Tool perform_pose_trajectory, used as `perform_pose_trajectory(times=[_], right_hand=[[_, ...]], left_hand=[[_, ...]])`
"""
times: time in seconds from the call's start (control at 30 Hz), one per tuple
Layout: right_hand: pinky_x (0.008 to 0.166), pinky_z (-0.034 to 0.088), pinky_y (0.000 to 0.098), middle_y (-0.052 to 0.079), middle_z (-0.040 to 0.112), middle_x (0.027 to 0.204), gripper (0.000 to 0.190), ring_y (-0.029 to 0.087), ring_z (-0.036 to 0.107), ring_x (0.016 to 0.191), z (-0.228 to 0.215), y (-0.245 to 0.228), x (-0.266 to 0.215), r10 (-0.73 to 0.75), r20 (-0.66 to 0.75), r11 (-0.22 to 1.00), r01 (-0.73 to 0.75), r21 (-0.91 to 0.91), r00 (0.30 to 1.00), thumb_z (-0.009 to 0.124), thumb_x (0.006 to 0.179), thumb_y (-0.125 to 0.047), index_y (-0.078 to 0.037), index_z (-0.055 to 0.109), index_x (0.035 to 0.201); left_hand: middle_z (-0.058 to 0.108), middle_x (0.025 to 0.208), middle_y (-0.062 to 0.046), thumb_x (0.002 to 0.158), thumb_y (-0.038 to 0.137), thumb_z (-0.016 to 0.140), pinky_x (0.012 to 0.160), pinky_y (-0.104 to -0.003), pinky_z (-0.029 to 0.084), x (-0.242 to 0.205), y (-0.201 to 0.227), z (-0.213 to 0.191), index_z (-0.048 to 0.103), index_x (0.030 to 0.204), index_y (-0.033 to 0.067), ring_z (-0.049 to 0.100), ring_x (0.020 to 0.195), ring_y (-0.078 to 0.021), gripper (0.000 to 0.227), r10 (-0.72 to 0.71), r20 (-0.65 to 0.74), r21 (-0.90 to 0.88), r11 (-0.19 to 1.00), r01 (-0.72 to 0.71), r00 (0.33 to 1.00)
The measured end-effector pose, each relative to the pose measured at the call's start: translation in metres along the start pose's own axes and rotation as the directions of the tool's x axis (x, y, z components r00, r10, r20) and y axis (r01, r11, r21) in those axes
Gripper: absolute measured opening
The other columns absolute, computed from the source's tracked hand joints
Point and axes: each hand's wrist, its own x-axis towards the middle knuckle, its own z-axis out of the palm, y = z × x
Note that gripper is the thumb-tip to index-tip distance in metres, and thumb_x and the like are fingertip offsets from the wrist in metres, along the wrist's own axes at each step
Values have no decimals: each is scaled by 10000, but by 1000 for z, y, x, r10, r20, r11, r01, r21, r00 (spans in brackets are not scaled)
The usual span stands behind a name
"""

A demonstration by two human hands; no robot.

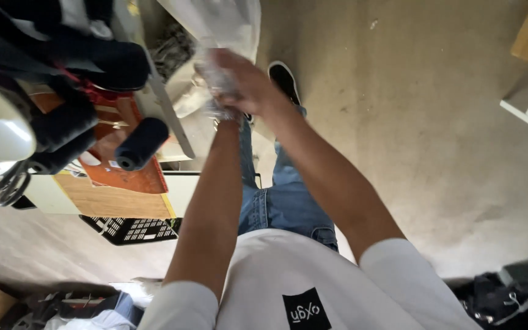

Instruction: The person unwraps a spool of dark thread and places it on a stand. They then pull the thread and thread it through the guides of a sewing machine.

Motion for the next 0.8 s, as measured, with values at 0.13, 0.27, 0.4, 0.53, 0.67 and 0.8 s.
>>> perform_pose_trajectory(times=[0.13,0.27,0.4,0.53,0.67,0.8], right_hand=[[755,501,424,66,629,1155,575,241,596,1001,90,14,31,-32,-266,863,-108,-494,963,679,767,-461,-172,630,1263],[1112,412,516,189,424,1616,772,429,410,1467,24,70,145,-550,84,100,165,-981,831,616,966,-463,-186,295,1611],[1080,405,578,442,507,1394,886,608,467,1318,31,65,138,-559,37,-48,12,-999,828,601,872,-392,-156,204,1629],[669,547,578,495,313,1488,829,549,686,982,58,52,94,-473,36,-125,-27,-992,880,541,975,-176,-136,44,1637],[632,587,451,497,521,1296,668,428,769,843,11,69,132,-460,244,-311,102,-945,854,527,956,-121,8,335,1582],[677,587,483,426,606,1229,483,473,742,941,14,60,137,-485,265,-345,96,-934,833,549,942,-102,43,544,1403]], left_hand=[[551,1024,16,1048,310,561,843,-248,509,4,36,30,570,1307,163,590,906,-102,298,-57,44,259,965,43,997],[492,1113,-46,1017,313,567,854,-300,521,-13,41,67,520,1351,140,592,956,-174,379,-142,64,560,825,82,988],[452,1173,-86,996,315,570,862,-334,529,-36,41,109,487,1380,125,593,989,-222,436,-164,59,725,685,71,985],[392,1263,-147,965,318,575,874,-386,540,-44,36,160,437,1423,103,595,1039,-294,524,-191,25,905,420,59,981],[332,1353,-207,934,320,581,886,-438,551,-64,32,208,387,1467,82,595,1089,-366,615,-207,-44,990,120,70,977],[292,1412,-246,913,322,584,894,-473,558,-73,29,245,354,1496,67,596,1122,-415,677,-197,-92,994,-82,77,976]])
